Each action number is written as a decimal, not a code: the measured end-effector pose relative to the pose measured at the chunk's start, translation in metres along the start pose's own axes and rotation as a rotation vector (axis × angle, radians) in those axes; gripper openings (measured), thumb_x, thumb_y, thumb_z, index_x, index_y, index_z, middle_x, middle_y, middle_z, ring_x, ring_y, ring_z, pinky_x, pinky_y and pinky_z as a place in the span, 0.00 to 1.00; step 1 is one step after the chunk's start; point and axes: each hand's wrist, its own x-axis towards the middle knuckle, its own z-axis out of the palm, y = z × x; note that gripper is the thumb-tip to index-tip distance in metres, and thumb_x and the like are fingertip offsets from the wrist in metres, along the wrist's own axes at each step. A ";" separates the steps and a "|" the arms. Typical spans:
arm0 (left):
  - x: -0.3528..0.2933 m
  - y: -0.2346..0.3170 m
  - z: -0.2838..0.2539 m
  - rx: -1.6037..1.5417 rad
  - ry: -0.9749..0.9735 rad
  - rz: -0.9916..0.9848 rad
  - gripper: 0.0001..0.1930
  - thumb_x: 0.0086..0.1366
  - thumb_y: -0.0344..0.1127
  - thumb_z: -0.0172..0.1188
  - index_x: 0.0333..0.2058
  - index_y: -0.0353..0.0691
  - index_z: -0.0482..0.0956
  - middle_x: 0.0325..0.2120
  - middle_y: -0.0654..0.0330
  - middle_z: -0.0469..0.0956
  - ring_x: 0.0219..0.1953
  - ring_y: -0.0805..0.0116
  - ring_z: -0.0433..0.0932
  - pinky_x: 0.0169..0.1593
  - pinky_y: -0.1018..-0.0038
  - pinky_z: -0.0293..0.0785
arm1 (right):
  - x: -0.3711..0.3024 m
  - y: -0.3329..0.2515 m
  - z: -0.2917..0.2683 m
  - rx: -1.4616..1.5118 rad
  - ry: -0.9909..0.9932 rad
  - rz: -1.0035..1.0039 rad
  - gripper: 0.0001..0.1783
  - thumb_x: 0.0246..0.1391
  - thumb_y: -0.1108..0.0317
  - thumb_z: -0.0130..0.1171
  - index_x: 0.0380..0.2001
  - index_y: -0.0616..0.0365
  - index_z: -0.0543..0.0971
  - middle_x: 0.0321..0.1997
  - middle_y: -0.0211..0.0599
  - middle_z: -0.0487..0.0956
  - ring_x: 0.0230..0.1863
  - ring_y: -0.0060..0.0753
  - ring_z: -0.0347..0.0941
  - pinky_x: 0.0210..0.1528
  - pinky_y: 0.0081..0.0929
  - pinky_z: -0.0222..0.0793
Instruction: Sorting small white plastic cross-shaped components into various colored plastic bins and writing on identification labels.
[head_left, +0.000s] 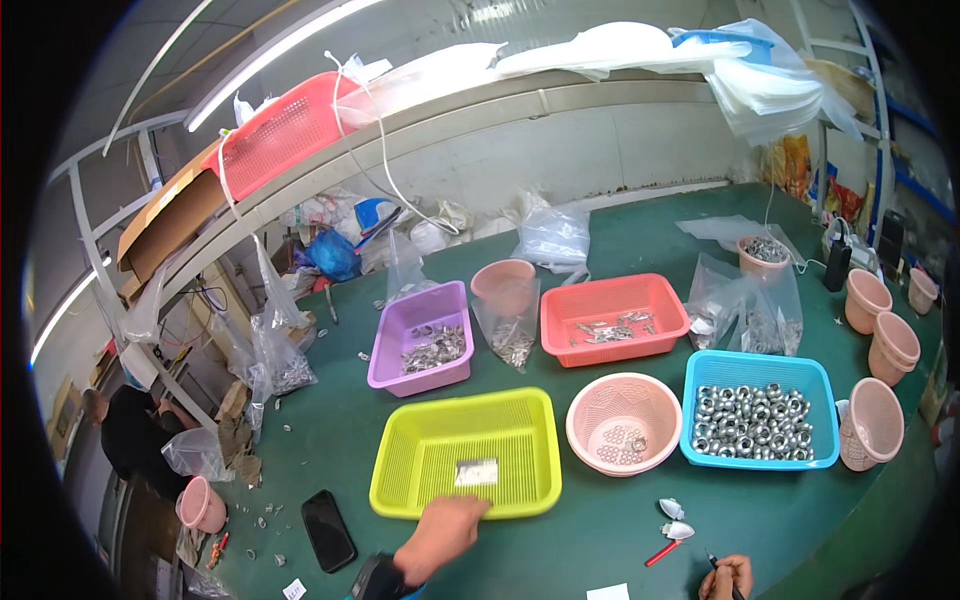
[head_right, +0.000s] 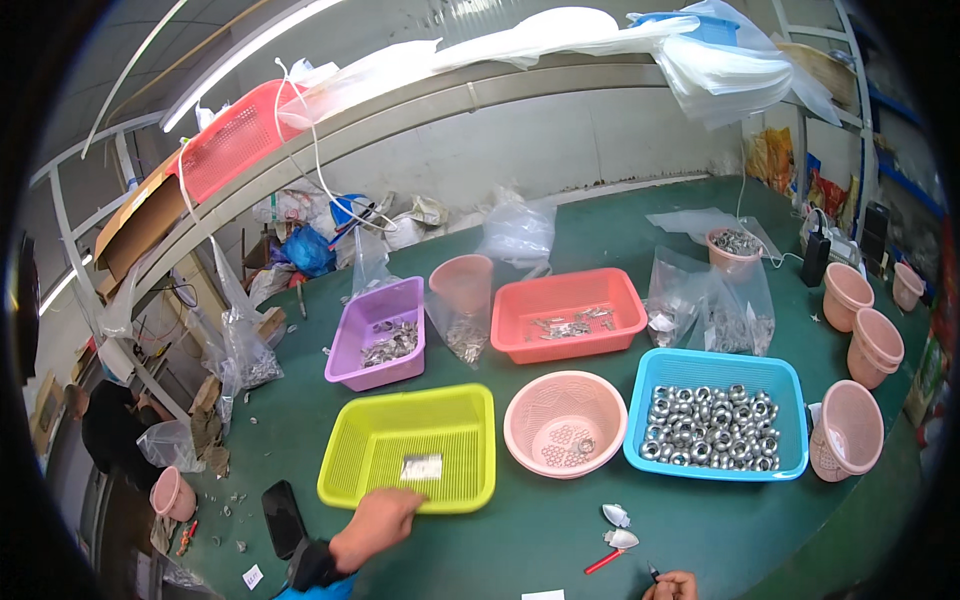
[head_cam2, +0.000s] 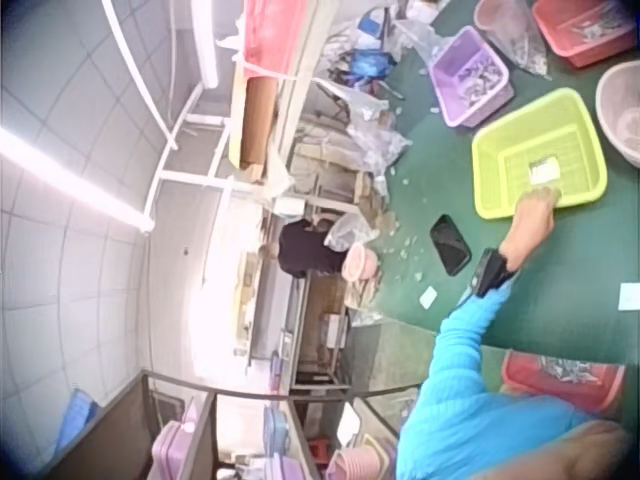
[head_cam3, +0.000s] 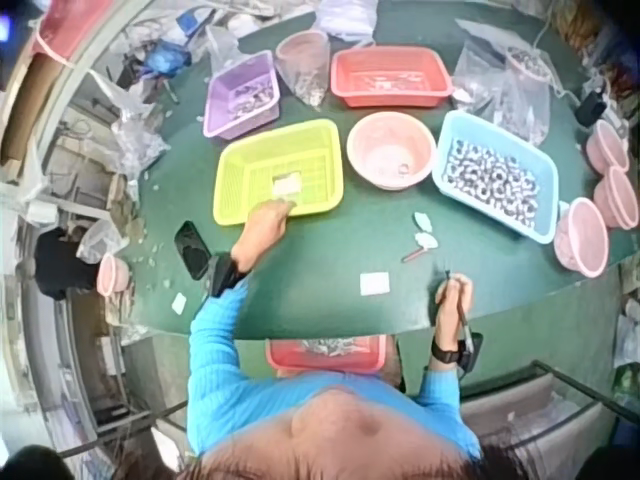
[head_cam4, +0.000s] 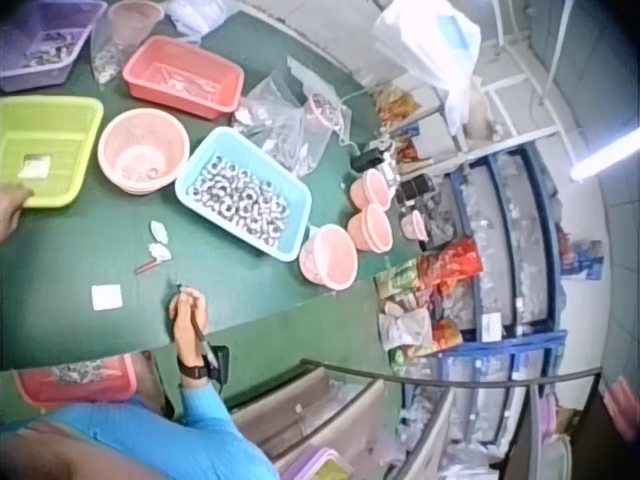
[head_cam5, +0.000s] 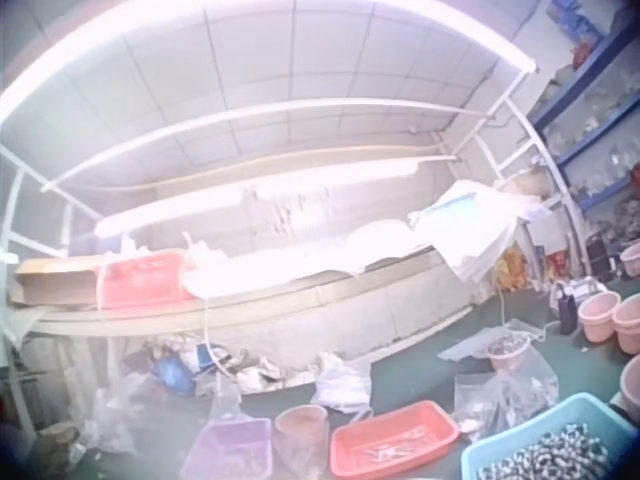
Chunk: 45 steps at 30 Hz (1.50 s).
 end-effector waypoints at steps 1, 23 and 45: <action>-0.013 0.009 -0.006 0.000 -0.074 -0.019 0.13 0.42 0.25 0.47 0.30 0.39 0.72 0.20 0.55 0.71 0.25 0.56 0.70 0.28 0.65 0.65 | -0.001 -0.001 0.000 0.000 -0.002 0.002 0.06 0.52 0.68 0.40 0.30 0.58 0.64 0.13 0.24 0.60 0.14 0.14 0.53 0.16 0.12 0.48; -0.080 0.008 -0.019 0.035 0.023 -0.090 0.13 0.43 0.25 0.49 0.31 0.40 0.71 0.21 0.61 0.69 0.26 0.64 0.69 0.30 0.71 0.62 | -0.002 -0.008 0.008 -0.131 -0.049 -0.108 0.09 0.52 0.67 0.42 0.31 0.60 0.69 0.14 0.23 0.60 0.16 0.13 0.53 0.18 0.11 0.48; 0.186 -0.100 -0.054 -0.254 0.572 -0.185 0.27 0.43 0.38 0.59 0.41 0.31 0.65 0.38 0.47 0.67 0.42 0.54 0.66 0.45 0.68 0.62 | -0.001 0.012 0.005 -0.207 -0.044 -0.051 0.06 0.48 0.74 0.45 0.31 0.62 0.69 0.16 0.26 0.65 0.19 0.14 0.58 0.21 0.11 0.55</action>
